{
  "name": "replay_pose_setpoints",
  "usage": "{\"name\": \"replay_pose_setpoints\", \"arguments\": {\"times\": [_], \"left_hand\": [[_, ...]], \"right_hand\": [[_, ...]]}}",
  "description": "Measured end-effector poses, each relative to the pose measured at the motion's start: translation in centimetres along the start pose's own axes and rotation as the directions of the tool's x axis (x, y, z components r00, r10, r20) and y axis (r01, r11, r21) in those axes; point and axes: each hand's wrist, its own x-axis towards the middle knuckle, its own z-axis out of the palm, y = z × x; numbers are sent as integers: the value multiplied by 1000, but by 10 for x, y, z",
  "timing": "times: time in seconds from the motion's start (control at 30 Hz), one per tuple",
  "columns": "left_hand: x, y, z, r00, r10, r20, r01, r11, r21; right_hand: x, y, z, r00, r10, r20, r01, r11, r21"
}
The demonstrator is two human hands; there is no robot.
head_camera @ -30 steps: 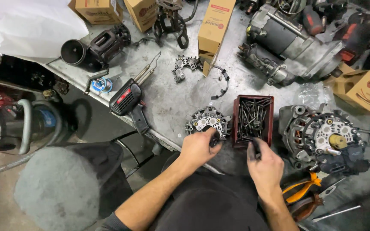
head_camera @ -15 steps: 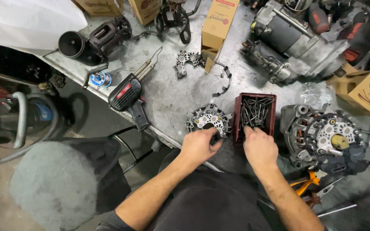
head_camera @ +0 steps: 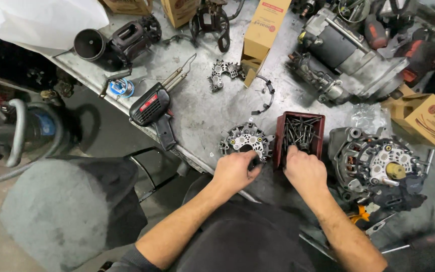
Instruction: The person is sorting through small screws and components while inspecting a car alternator part on a workshop workbench.
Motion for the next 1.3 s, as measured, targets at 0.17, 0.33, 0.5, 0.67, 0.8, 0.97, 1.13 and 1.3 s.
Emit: {"name": "replay_pose_setpoints", "arguments": {"times": [0.17,0.33,0.5,0.67,0.8,0.97,1.13,1.3], "left_hand": [[0,1,-2,1000,-24,-6,24,1000,2],[0,2,0,999,-39,13,40,999,-30],[1,3,0,999,31,23,-31,999,-9],[7,10,-5,999,17,42,-18,999,31],[7,8,-1,997,-57,55,53,996,68],[6,4,2,999,-17,38,16,1000,18],[3,1,4,1000,6,7,-6,1000,-24],[3,7,-3,999,-35,32,37,999,-35]], "right_hand": [[-20,0,-44,996,93,3,-93,992,88],[-47,34,16,975,213,69,-152,402,903],[-63,35,27,990,53,134,-110,-319,941],[-62,31,23,996,6,86,-74,-438,896],[-55,31,30,956,221,192,-101,-366,925],[-50,15,39,857,449,252,-116,-308,944],[-52,-15,0,850,498,-173,-175,576,798],[-42,-11,-9,906,421,-38,-353,802,482]]}}
